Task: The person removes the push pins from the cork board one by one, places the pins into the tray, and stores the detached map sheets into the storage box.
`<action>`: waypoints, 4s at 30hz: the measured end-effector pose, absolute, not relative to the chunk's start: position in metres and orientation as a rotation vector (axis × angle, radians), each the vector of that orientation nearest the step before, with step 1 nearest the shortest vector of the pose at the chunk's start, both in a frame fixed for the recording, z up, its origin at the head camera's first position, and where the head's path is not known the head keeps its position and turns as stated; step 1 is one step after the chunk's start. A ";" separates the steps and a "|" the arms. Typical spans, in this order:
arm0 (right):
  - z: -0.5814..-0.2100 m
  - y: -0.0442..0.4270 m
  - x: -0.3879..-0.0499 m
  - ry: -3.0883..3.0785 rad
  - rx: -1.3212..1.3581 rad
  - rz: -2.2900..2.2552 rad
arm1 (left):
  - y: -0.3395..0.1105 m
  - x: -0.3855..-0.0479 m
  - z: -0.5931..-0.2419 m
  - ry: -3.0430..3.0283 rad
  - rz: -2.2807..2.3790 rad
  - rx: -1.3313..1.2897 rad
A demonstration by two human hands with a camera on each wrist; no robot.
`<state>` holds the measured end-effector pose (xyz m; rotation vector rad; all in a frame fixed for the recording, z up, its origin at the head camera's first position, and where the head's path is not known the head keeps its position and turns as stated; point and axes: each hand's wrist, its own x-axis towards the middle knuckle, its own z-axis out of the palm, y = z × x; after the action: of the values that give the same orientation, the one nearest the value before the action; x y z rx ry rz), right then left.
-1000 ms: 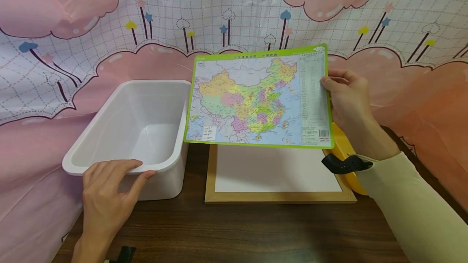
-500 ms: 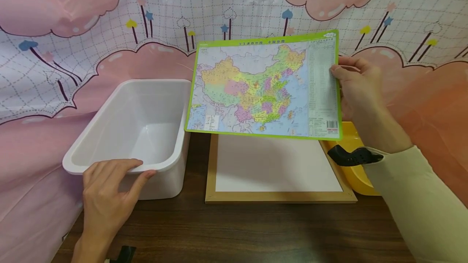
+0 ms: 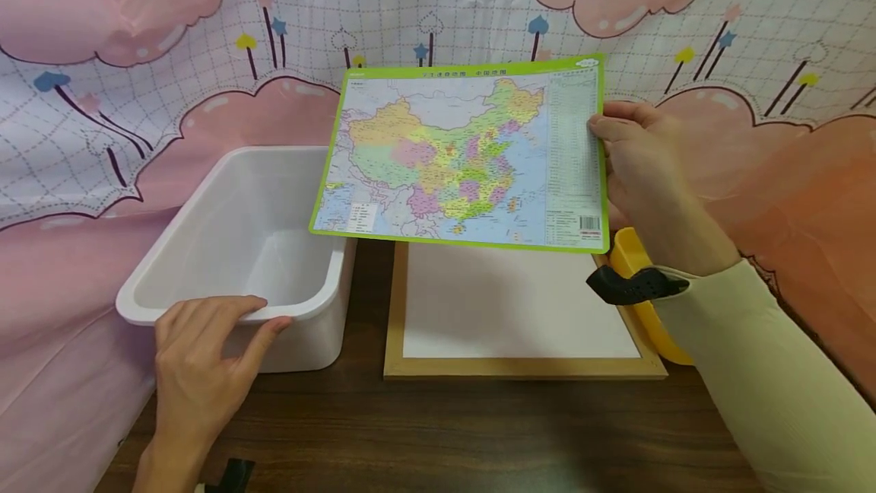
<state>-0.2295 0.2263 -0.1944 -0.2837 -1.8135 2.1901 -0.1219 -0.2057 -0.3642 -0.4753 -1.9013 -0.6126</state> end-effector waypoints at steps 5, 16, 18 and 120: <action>-0.195 0.199 -0.229 -1.844 -0.190 2.198 | -0.206 -0.122 -0.364 -1.889 -0.606 -0.477; -0.194 0.139 -0.238 -1.833 -0.137 2.269 | -0.204 -0.122 -0.362 -1.880 -0.636 -0.482; -0.196 0.131 -0.241 -1.842 -0.134 2.259 | -0.203 -0.122 -0.362 -1.878 -0.637 -0.483; -0.269 0.022 -0.284 -2.250 0.120 2.349 | -0.206 -0.123 -0.364 -1.884 -0.633 -0.476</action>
<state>-0.2845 0.0223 -0.2691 0.1199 -2.2501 2.3493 -0.1233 -0.2065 -0.3643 -0.4765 -1.8838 -0.6332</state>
